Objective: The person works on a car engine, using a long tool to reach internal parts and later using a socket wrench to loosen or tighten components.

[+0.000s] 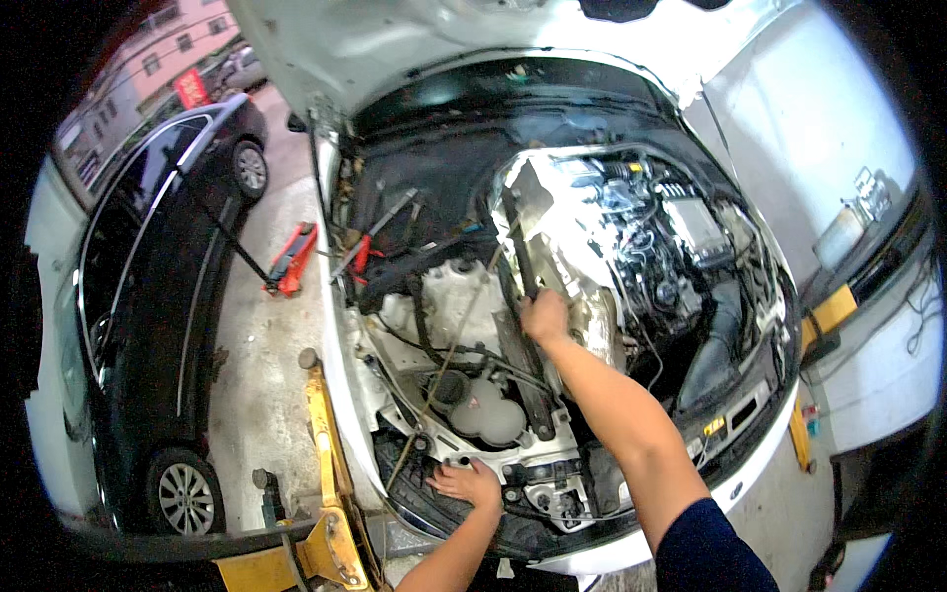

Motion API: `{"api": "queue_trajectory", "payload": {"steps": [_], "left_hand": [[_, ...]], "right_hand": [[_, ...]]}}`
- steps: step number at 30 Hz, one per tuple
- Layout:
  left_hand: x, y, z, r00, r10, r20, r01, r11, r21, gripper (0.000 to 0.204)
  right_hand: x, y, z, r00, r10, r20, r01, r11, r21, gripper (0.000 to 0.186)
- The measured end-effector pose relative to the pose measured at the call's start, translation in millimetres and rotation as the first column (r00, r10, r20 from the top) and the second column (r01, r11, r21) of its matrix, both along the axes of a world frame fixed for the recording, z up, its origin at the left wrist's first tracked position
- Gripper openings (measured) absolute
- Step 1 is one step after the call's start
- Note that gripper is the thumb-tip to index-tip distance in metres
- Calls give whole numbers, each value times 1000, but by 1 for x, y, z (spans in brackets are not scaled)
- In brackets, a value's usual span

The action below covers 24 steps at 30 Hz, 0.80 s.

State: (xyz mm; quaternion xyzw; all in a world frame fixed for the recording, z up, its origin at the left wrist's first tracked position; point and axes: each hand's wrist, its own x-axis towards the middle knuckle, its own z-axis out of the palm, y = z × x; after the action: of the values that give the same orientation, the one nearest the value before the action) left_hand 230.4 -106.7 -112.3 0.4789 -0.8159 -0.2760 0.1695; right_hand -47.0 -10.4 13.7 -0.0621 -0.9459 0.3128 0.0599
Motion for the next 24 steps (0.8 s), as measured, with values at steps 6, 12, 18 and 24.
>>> {"api": "queue_trajectory", "payload": {"steps": [6,12,18,24], "left_hand": [[77,-50,78,908,-304,-287,357,921,155,48],[122,-119,164,809,-443,-386,512,854,94,37],[70,-189,207,799,-338,-497,552,739,386,73],[282,-264,167,975,159,-156,-73,891,447,30]], "right_hand": [[-25,-11,16,982,-74,-173,72,997,-15,30],[136,-74,68,983,57,-172,-129,889,-440,34],[344,-121,93,736,665,-129,-566,500,-656,43],[418,-124,37,-214,954,209,-856,-81,-510,70]]}}
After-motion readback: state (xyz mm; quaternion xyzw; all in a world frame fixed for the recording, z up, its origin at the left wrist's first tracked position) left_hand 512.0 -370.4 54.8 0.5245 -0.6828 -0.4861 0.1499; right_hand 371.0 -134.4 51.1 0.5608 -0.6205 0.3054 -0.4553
